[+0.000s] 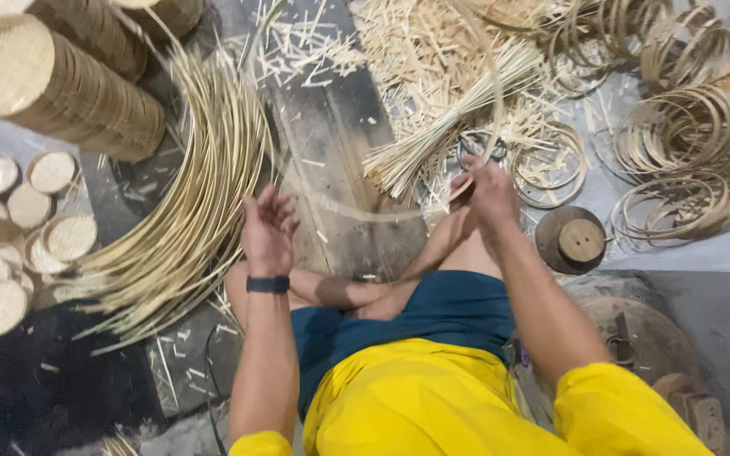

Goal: The person sits on the floor of a bamboo craft workshop and joins thin bamboo strips into circular hoops, overlapping the ends and binding the joint by hand. They bend and flex the strips, work the overlap, and set finished hoops aside among piles of strips and woven bamboo discs.

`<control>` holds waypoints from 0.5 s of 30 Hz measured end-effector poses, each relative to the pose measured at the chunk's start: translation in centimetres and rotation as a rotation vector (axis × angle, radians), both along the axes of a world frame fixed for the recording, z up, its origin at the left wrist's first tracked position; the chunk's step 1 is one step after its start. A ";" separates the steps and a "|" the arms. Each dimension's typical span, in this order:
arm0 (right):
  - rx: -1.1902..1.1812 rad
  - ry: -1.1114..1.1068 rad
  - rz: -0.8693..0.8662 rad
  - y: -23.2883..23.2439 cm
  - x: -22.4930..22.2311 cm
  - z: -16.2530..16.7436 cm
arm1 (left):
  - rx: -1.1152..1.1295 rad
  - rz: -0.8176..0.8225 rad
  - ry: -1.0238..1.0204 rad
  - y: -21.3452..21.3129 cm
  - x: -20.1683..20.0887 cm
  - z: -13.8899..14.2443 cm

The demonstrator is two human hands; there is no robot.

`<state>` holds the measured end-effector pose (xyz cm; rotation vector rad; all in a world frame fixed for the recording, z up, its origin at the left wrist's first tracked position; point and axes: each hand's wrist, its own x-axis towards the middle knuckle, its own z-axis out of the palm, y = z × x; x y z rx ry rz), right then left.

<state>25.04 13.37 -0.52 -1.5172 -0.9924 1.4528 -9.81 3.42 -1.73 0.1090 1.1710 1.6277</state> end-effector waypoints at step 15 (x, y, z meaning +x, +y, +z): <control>0.367 0.153 -0.224 4.0 11.6 2.7 | -0.326 -0.341 0.050 -4.2 1.3 -8.1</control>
